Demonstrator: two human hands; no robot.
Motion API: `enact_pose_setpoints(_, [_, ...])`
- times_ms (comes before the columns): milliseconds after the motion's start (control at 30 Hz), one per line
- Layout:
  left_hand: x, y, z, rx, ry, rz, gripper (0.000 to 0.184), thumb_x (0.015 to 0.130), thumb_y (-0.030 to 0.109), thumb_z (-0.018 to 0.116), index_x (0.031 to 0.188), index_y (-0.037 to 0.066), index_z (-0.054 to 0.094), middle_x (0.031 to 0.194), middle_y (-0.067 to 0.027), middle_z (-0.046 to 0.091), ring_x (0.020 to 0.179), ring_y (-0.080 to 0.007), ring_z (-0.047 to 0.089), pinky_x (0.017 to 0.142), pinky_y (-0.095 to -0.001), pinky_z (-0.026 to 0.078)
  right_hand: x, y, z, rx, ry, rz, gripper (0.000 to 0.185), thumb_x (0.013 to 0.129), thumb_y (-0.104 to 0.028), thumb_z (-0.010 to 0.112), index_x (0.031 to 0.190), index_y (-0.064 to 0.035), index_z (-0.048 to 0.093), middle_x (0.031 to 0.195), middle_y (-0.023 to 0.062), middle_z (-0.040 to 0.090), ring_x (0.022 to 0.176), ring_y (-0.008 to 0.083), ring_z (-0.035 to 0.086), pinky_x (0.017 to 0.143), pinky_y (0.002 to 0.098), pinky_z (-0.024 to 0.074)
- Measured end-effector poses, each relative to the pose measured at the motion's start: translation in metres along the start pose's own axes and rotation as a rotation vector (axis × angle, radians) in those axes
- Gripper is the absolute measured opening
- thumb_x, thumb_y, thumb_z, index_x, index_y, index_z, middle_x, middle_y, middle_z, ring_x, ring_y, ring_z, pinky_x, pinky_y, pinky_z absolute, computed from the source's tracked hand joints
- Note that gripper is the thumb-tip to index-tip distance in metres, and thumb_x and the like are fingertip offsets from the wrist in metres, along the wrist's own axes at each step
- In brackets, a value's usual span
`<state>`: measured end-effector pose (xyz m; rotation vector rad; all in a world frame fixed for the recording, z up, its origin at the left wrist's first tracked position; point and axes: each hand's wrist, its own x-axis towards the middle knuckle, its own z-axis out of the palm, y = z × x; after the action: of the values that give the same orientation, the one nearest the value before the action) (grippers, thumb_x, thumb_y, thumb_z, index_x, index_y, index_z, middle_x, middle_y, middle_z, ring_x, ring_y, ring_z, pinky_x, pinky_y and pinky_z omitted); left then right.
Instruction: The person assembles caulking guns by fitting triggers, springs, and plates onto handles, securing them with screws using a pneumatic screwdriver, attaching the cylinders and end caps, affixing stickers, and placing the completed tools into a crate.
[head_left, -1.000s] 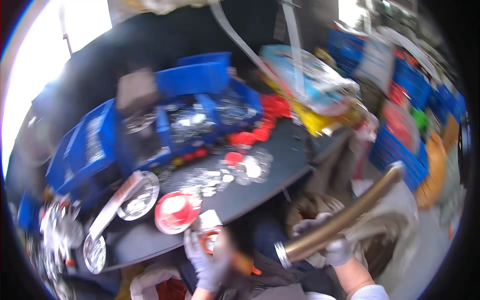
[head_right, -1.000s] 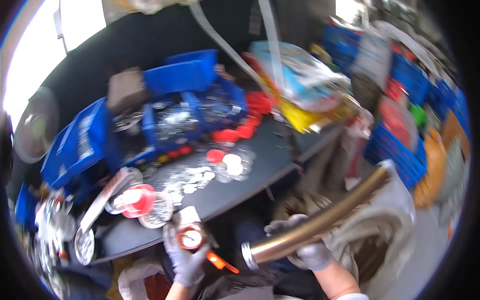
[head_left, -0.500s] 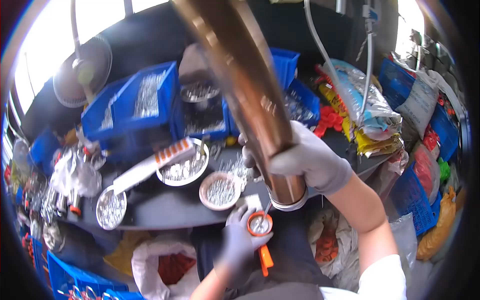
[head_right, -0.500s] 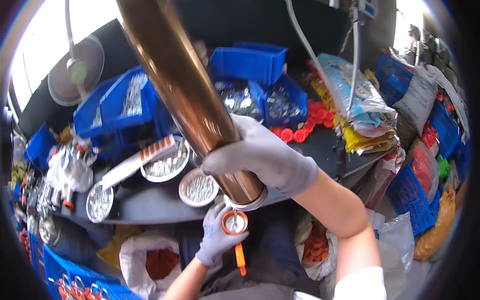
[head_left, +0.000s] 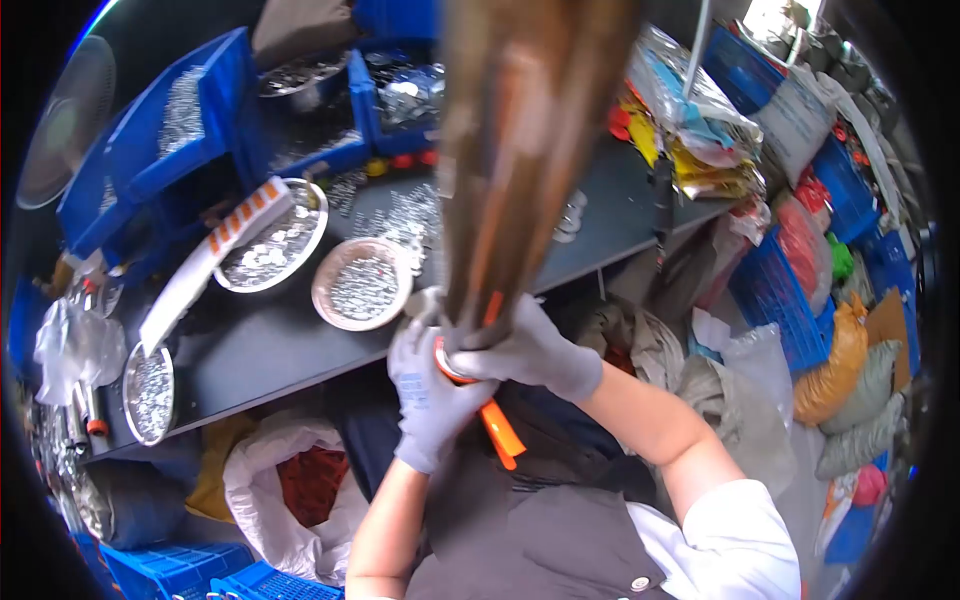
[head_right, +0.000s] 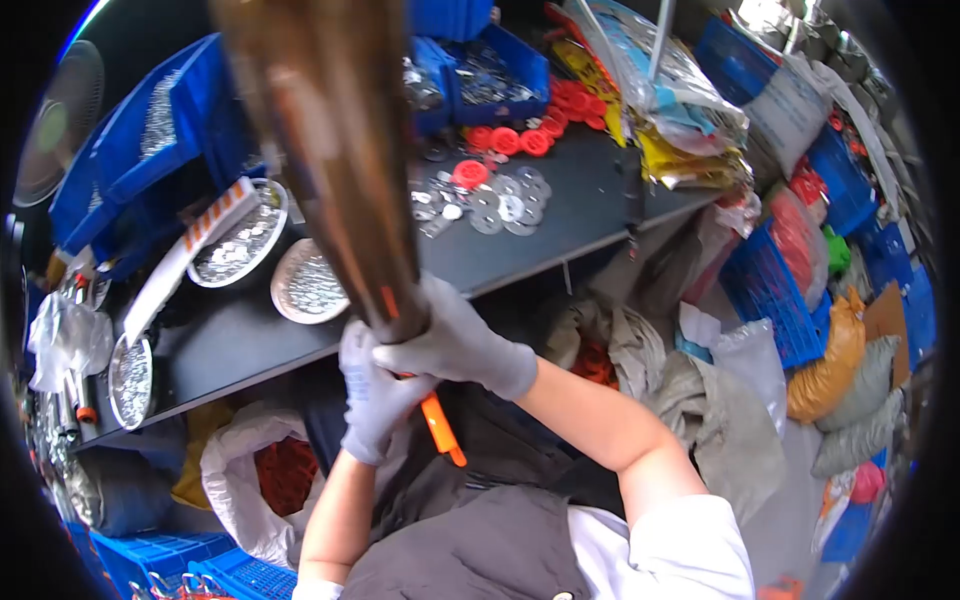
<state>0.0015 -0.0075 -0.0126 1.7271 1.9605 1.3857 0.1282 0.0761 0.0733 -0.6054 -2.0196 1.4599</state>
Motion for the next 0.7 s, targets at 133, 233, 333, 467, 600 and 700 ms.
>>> enact_pose_setpoints(133, [0.003,0.000,-0.002,-0.231,-0.062,-0.048,0.050,0.056,0.025,0.082,0.098,0.006,0.065,0.101,-0.0156,0.059,0.100,-0.0355,0.057,0.088,-0.0457,0.044,-0.026,0.022,-0.022,0.223,-0.070,-0.048,0.072,0.080,-0.026,0.078,0.138,-0.0016,0.044,0.133,0.0142,0.052,0.122,0.0182,0.052,0.106,0.0326,0.0404])
enact_pose_setpoints(233, [0.005,0.006,-0.004,-0.167,-0.012,0.015,0.047,0.057,0.022,0.082,0.098,0.006,0.064,0.099,-0.0137,0.060,0.095,-0.0338,0.057,0.085,-0.0436,0.044,-0.094,0.048,-0.071,0.019,0.247,0.158,0.051,0.091,-0.024,0.067,0.133,-0.0008,0.051,0.126,0.0124,0.059,0.116,0.0179,0.057,0.101,0.0325,0.0445])
enact_pose_setpoints(333, [-0.004,0.005,-0.013,-0.200,-0.089,-0.035,0.043,0.064,0.007,0.074,0.104,0.002,0.062,0.099,-0.0088,0.061,0.091,-0.0199,0.059,0.083,-0.0329,0.047,-0.223,0.127,-0.125,-0.303,0.421,0.560,0.032,0.097,-0.023,0.058,0.119,0.0010,0.061,0.116,0.0141,0.065,0.106,0.0180,0.063,0.091,0.0310,0.0487])
enact_pose_setpoints(467, [-0.041,0.016,-0.042,-0.267,-0.015,-0.102,0.048,0.072,-0.008,0.057,0.119,-0.001,0.052,0.114,-0.0092,0.052,0.106,-0.0179,0.051,0.095,-0.0307,0.040,-0.377,0.097,-0.086,0.015,0.558,1.378,0.046,0.102,-0.047,0.042,0.113,-0.0046,0.058,0.103,0.0061,0.062,0.089,0.0191,0.060,0.086,0.0359,0.0479])
enact_pose_setpoints(600, [-0.107,0.013,-0.078,-0.301,-0.237,0.006,0.023,0.067,-0.009,0.060,0.086,0.004,0.063,0.081,-0.0108,0.063,0.075,-0.0271,0.059,0.073,-0.0357,0.048,-0.409,0.077,0.002,1.011,0.946,1.106,0.050,0.102,-0.047,0.038,0.122,-0.0066,0.060,0.115,0.0092,0.066,0.102,0.0205,0.063,0.098,0.0350,0.0474])
enact_pose_setpoints(700, [-0.139,0.005,-0.064,-0.514,-0.688,-0.339,0.020,0.077,0.001,0.068,0.097,0.002,0.068,0.086,-0.0106,0.067,0.078,-0.0247,0.066,0.072,-0.0328,0.052,-0.395,0.073,0.002,1.137,1.026,1.110,0.052,0.105,-0.041,0.033,0.135,-0.0033,0.053,0.126,0.0102,0.062,0.109,0.0189,0.060,0.103,0.0325,0.0434])
